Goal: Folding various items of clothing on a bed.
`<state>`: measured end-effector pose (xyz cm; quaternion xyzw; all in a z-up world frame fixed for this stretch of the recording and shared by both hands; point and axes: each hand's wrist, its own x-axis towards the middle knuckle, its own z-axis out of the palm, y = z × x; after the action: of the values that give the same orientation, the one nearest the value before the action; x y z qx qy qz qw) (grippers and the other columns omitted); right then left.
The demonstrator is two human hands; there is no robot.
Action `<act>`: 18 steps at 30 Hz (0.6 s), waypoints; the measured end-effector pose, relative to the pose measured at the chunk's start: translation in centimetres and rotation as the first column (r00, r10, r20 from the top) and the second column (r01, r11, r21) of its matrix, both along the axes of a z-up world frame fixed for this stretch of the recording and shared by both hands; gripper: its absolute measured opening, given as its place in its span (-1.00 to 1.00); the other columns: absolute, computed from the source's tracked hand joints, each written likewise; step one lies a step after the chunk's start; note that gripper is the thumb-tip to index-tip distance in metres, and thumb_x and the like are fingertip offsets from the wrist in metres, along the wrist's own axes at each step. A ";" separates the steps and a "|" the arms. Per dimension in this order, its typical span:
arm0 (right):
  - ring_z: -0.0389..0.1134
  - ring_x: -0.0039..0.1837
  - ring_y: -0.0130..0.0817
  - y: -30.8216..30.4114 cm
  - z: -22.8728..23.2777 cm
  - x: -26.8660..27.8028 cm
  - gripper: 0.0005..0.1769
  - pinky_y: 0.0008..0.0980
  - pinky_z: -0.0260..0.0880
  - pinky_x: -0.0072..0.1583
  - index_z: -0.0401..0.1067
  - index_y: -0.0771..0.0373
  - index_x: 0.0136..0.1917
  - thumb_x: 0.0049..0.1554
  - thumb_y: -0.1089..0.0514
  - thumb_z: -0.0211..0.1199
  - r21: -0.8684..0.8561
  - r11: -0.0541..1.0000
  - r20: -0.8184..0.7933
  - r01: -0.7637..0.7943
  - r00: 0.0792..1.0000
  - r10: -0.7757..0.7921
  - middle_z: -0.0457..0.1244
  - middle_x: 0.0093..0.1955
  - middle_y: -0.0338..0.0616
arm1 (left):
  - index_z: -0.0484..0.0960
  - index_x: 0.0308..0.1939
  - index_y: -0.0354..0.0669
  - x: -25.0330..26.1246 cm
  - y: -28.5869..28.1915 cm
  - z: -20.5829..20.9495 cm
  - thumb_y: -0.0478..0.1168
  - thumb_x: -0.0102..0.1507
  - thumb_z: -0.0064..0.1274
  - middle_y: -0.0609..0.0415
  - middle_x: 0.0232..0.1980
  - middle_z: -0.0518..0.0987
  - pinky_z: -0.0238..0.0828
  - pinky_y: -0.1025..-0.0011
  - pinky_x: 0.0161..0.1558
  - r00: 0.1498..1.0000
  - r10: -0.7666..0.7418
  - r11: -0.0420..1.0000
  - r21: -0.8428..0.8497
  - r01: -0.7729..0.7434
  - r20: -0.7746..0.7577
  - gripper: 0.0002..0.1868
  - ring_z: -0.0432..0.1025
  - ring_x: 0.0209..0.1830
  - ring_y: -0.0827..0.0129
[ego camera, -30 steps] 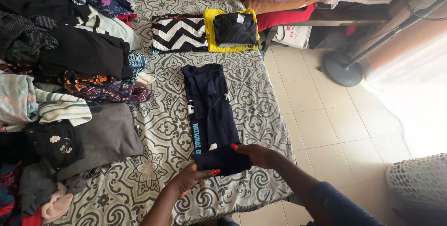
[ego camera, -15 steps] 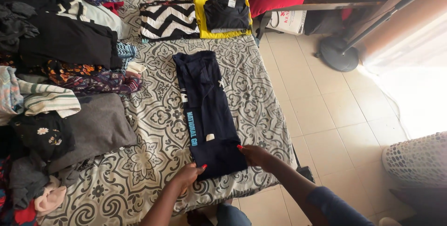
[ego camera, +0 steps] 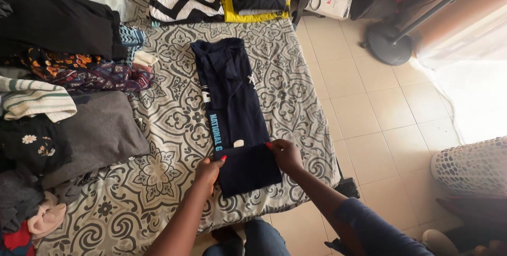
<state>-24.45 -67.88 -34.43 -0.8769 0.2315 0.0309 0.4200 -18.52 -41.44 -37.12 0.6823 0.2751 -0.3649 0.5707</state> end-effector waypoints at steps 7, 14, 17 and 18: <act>0.22 -0.36 -0.54 -1.6 1.0 2.2 -0.69 -0.47 0.28 -0.27 0.53 0.27 0.00 0.27 -0.02 0.18 0.371 0.925 -0.068 0.084 0.996 -0.063 0.27 -0.34 -0.28 | 0.52 0.28 -0.11 0.7 -0.1 -0.5 -0.19 0.34 -0.06 -0.04 0.31 0.57 0.19 0.20 0.37 1.000 0.027 0.993 -0.118 -0.028 -0.014 -0.58 0.39 0.36 0.24; 0.31 -0.40 -0.46 -1.0 5.2 4.3 -0.76 -0.42 0.37 -0.26 0.42 0.25 0.06 0.33 0.07 0.02 0.385 0.921 -0.072 -0.058 0.993 0.093 0.32 -0.25 -0.19 | 0.51 0.29 -0.09 0.8 -0.4 2.1 -0.16 0.36 -0.07 0.01 0.33 0.54 0.19 0.20 0.39 0.999 -0.053 0.997 -0.048 0.053 -0.013 -0.59 0.35 0.41 0.23; 0.37 -0.32 -0.50 -1.3 4.2 4.6 -0.78 -0.47 0.41 -0.21 0.45 0.19 0.11 0.33 0.13 0.02 0.221 0.944 0.022 -0.246 0.969 0.247 0.37 -0.20 -0.16 | 0.52 0.29 -0.09 0.5 -0.4 1.8 -0.15 0.34 -0.03 0.02 0.29 0.57 0.23 0.23 0.37 1.000 -0.018 0.999 -0.035 0.019 0.012 -0.58 0.40 0.38 0.23; 0.39 -0.28 -0.50 -1.4 3.8 4.6 -0.80 -0.48 0.41 -0.18 0.48 0.18 0.12 0.34 0.14 0.06 0.114 0.931 0.075 -0.346 0.938 0.340 0.39 -0.16 -0.15 | 0.51 0.28 -0.10 0.3 -0.4 1.9 -0.15 0.33 0.00 0.01 0.26 0.59 0.27 0.23 0.35 0.999 0.014 1.000 -0.028 -0.013 0.029 -0.57 0.43 0.34 0.22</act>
<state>-19.85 -69.28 -30.61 -0.8763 0.0609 0.0943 0.4685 -18.18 -41.89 -35.26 0.6775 0.2664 -0.3549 0.5866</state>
